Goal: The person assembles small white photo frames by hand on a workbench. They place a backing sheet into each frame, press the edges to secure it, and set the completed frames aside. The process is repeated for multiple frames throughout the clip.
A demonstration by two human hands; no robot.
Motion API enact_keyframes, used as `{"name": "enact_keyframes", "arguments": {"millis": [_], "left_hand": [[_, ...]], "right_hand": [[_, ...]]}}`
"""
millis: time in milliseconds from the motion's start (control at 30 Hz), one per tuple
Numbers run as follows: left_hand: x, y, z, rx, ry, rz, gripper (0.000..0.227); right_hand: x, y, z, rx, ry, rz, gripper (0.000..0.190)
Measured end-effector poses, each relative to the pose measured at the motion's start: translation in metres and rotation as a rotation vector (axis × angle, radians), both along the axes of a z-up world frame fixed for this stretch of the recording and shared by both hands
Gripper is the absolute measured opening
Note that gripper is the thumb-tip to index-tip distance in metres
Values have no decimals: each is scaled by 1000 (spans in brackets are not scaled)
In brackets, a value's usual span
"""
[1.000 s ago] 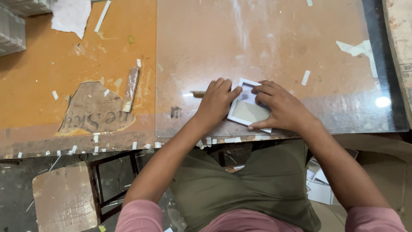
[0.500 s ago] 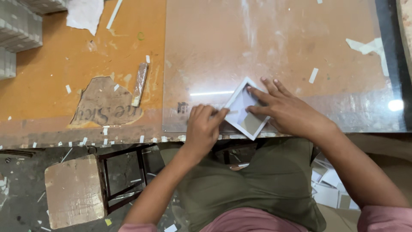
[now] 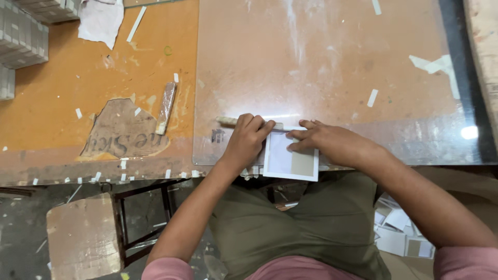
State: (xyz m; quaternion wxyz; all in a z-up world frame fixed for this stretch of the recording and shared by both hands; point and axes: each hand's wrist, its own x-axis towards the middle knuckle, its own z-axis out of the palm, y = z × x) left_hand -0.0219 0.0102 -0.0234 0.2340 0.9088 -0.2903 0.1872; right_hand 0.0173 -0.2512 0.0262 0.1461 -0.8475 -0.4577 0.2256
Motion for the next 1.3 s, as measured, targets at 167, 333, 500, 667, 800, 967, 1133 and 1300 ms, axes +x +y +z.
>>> {"name": "enact_keyframes", "arguments": {"millis": [167,333,500,667,800,967,1133,1300], "left_hand": [[-25,7,-5,55,-1,-4,38],[-81,10,30,-8,209,-32,43],[-128,22,47,-223,310,218,42],[-126,8,50,-612,449,362,17],[-109,-27,77,-599,400,326,23],[-80,-62,92,-491,244,206,35],[-56,-64,89,-236,232,150,40],[10,-29,118,147,107,459,33]], "right_hand": [[7,5,-1,-13,42,-37,77],[4,5,13,-88,64,35,88],[-32,16,-13,259,-238,56,92],[-39,3,-43,404,-177,39,61],[-32,3,-60,922,314,-442,85],[-38,32,-81,1161,627,-520,94],[-41,39,-90,1284,685,-566,96],[-43,44,-70,1127,522,-385,64]]}}
